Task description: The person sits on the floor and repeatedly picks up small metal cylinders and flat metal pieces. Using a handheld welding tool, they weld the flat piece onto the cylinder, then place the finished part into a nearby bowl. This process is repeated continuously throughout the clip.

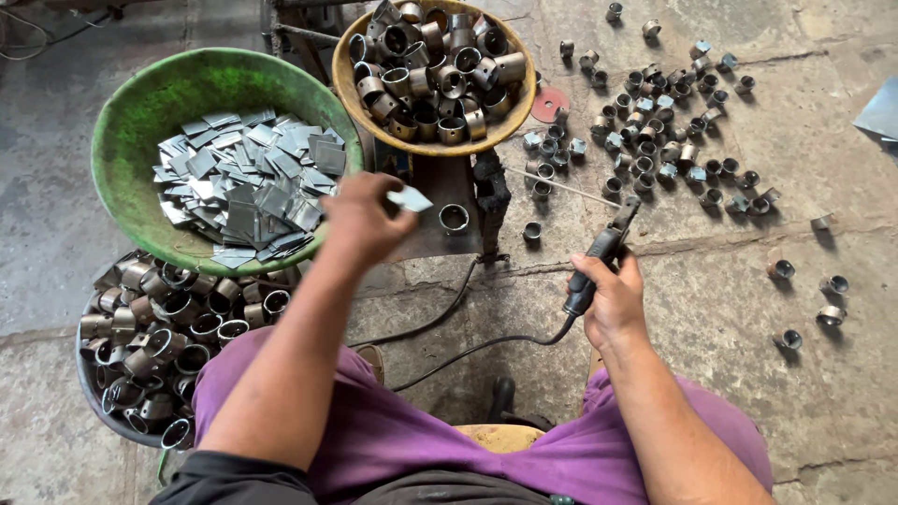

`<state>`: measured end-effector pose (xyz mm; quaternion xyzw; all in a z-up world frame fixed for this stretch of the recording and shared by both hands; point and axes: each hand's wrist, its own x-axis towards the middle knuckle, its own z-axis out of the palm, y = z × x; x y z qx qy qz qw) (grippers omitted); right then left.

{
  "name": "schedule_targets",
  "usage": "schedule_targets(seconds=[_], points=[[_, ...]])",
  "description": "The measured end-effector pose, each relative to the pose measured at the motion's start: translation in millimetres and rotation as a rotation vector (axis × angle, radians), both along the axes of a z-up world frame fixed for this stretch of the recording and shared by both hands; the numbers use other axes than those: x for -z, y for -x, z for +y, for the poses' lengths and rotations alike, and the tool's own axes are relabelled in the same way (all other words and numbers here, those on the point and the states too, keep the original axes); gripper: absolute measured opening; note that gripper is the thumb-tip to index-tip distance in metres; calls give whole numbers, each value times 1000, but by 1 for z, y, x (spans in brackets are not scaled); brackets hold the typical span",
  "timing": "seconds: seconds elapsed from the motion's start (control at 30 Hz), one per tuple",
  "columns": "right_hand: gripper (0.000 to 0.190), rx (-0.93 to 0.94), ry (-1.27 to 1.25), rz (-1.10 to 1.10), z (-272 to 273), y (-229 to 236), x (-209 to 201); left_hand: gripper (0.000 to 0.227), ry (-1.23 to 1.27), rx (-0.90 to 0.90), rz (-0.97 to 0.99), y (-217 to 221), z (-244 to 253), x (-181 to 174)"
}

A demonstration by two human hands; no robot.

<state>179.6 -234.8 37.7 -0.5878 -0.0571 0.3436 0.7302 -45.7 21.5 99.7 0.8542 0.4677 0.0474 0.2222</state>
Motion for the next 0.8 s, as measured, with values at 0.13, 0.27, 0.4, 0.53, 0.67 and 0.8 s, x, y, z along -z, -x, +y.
schedule_targets(seconds=[0.13, 0.27, 0.4, 0.53, 0.67, 0.8], points=[[41, -38, 32, 4, 2, 5, 0, 38, -14, 144, -194, -33, -22, 48], [43, -18, 29, 19, -1, 4, -6, 39, -153, 203, -266, -49, -15, 98], [42, 14, 25, -19, -4, -2, -7, 47, -141, 185, -200, -44, -6, 126], [42, 16, 12, -19, -3, -6, -7, 54, -99, 176, -164, -45, 0, 127], [43, -4, 23, -7, -3, -4, -4, 53, -110, 212, -161, -41, -1, 127], [43, -31, 6, -24, -2, -2, -3, 41, -128, 229, -167, -40, -3, 129]])
